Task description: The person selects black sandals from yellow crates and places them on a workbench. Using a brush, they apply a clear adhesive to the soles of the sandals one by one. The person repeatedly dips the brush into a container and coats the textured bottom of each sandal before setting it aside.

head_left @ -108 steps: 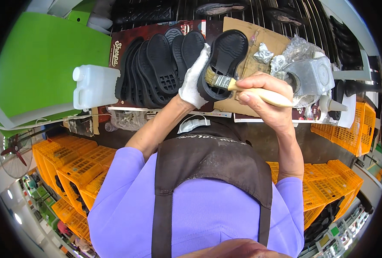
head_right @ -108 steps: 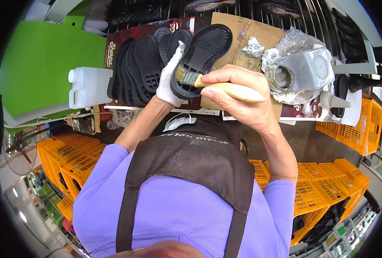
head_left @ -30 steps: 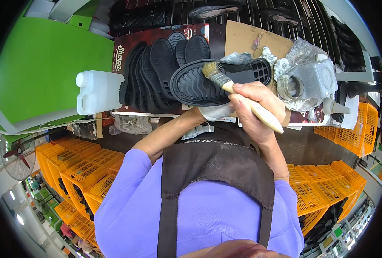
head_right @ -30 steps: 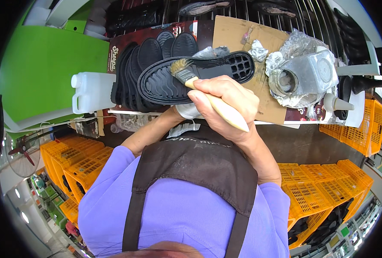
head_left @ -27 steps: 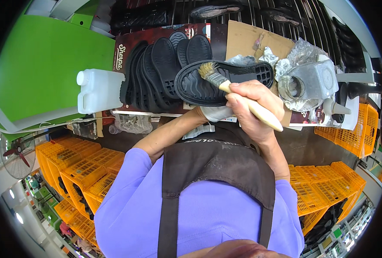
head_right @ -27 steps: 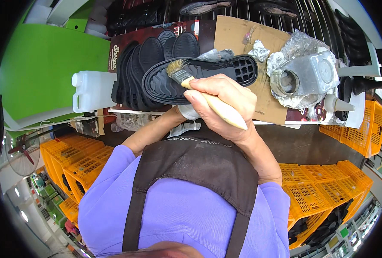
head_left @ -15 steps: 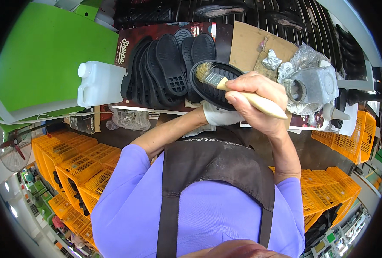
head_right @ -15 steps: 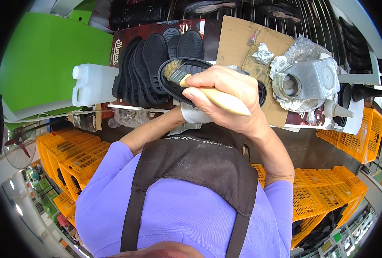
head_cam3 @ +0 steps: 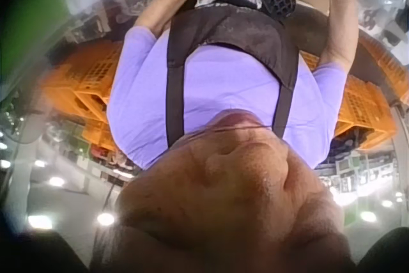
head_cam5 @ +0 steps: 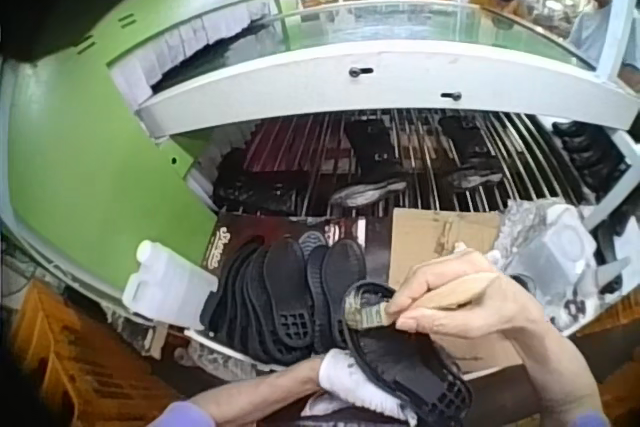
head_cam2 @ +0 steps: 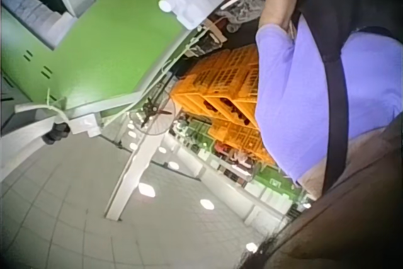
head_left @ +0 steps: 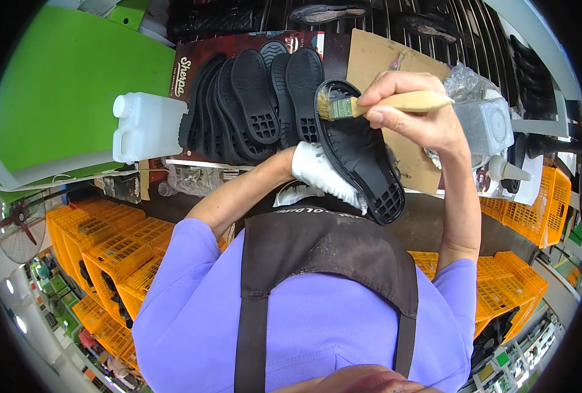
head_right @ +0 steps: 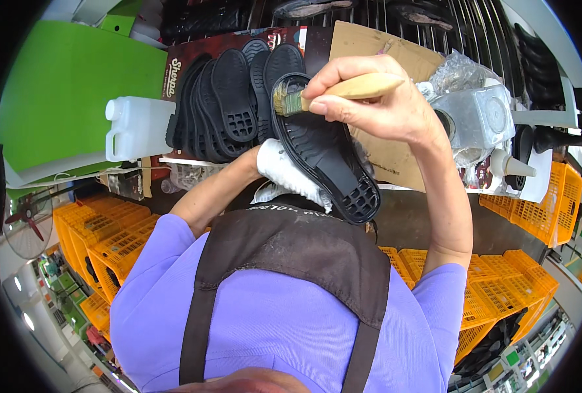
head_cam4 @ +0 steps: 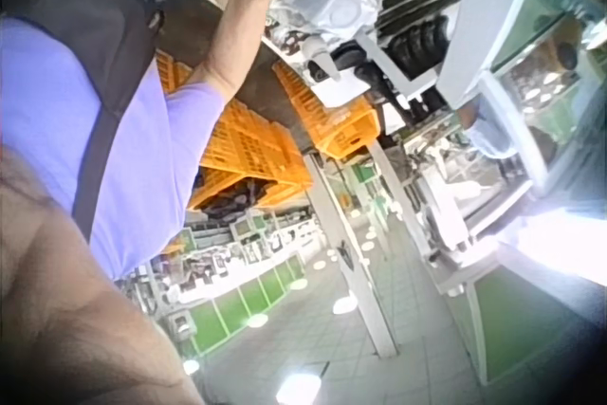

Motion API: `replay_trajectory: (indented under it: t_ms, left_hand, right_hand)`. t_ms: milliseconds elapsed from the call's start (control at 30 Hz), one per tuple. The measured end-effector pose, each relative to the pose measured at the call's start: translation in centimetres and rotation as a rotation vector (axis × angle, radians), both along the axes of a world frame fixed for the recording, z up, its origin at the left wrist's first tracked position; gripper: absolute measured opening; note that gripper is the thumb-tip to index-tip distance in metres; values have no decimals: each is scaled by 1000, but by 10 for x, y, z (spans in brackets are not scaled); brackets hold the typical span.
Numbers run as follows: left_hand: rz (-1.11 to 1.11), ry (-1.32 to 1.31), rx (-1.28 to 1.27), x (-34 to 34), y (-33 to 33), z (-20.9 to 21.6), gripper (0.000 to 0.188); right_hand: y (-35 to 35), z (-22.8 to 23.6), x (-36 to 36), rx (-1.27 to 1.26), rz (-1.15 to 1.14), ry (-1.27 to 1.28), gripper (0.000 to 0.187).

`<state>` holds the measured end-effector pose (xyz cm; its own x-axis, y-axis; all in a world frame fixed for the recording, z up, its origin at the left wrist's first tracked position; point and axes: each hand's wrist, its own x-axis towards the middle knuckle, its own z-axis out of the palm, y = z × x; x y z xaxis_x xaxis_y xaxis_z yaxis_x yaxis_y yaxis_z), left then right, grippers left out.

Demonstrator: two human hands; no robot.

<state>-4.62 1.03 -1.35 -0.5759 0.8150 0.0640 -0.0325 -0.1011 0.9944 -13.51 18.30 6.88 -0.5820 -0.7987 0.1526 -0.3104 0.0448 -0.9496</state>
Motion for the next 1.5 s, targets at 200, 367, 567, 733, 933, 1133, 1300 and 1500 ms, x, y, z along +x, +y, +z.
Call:
replay_trajectory:
  t_ms: [200, 367, 567, 733, 933, 1133, 1300, 1500]
  left_hand:
    - [-44, -322, 237, -9, -6, -5, 54]
    - [-92, -240, 84, -20, -30, -28, 51]
    - [184, -278, 154, -10, -38, -18, 51]
    - [490, -842, 489, 12, -35, -10, 70]
    - [596, -923, 654, 8, -27, -8, 58]
    - [646, -859, 602, 2, -32, -14, 54]
    - [460, -1036, 667, 9, -33, -16, 61]
    - [573, -899, 588, 15, -33, -30, 55]
  right_hand:
    - [4, 2, -3, 57, 47, -220, 17]
    - [11, -6, -4, 52, 132, -275, 17]
    - [28, -7, -6, -4, 119, -412, 21]
    - [42, -15, -9, -169, -268, -152, 16]
    - [3, -33, 24, -11, -269, 617, 21]
    - [-5, -25, 53, -175, -4, 271, 15]
    - [15, -43, 2, 21, -421, 112, 13]
    - [0, -36, 38, 64, -374, 477, 14]
